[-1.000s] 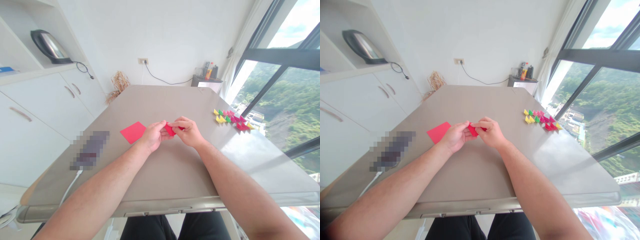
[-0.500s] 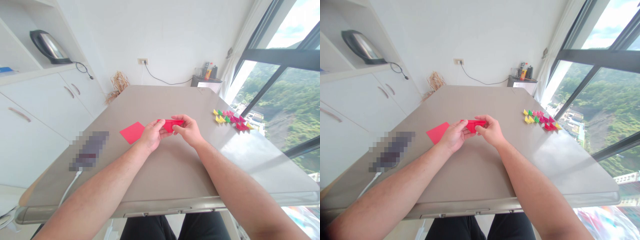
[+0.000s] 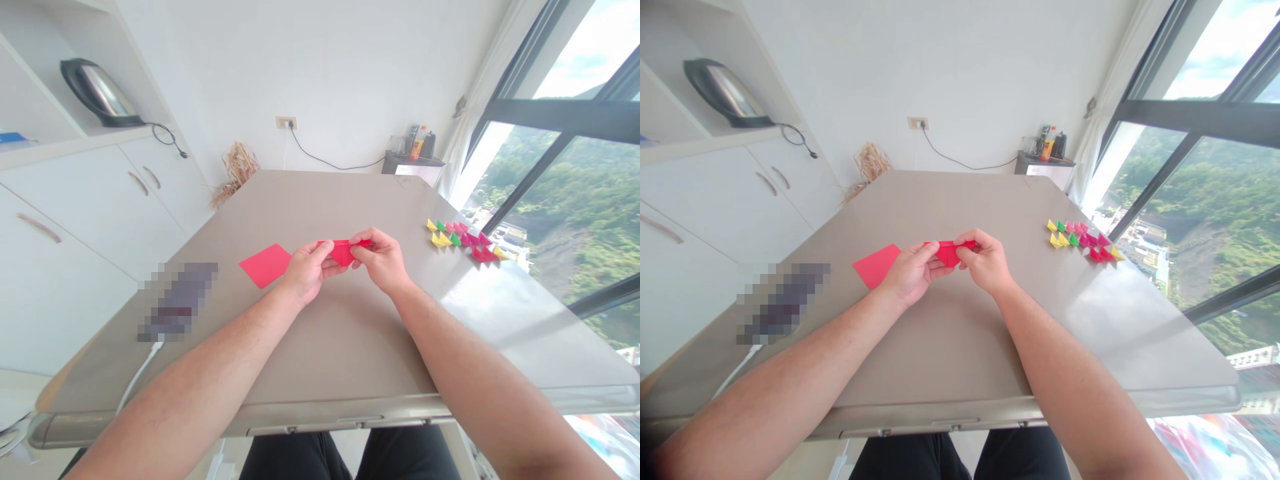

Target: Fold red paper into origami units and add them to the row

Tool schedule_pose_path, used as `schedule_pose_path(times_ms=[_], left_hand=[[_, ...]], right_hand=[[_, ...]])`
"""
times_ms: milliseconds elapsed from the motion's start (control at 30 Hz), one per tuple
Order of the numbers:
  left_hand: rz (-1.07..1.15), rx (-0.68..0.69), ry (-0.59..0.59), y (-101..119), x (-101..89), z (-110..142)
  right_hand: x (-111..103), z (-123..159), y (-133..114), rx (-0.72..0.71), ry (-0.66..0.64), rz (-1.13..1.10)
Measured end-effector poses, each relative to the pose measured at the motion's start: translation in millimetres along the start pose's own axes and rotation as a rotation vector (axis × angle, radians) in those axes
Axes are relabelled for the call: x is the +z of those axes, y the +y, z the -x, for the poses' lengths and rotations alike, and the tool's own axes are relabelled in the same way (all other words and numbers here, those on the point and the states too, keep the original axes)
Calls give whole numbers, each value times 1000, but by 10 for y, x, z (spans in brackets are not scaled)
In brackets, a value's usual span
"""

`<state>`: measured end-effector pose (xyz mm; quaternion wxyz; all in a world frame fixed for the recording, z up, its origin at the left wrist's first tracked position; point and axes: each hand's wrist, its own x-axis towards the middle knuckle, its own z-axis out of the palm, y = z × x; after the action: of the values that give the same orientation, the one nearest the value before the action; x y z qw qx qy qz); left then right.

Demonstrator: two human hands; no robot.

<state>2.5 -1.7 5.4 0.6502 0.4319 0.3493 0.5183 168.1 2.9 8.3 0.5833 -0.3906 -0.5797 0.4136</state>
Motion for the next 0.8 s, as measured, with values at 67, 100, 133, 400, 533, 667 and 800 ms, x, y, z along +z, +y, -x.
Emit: schedule_pose_path(times_ms=[67, 100, 133, 400, 533, 667, 800], left_hand=[[3, -1, 6, 18, 13, 9], [10, -2, 15, 26, 19, 13], [17, -2, 23, 31, 23, 15], [30, 20, 42, 39, 17, 10], [-1, 24, 64, 61, 31, 21], [-14, 27, 79, 81, 46, 33], [-27, 26, 86, 92, 53, 39]], right_hand=[[1, 4, -9, 9, 12, -17], [3, 8, -16, 19, 21, -28], [6, 13, -25, 30, 30, -41], [-7, 31, -48, 73, 20, -97], [-17, 27, -47, 79, 21, -128], [-17, 21, -44, 105, 26, -141], [-21, 20, -52, 122, 24, -119]])
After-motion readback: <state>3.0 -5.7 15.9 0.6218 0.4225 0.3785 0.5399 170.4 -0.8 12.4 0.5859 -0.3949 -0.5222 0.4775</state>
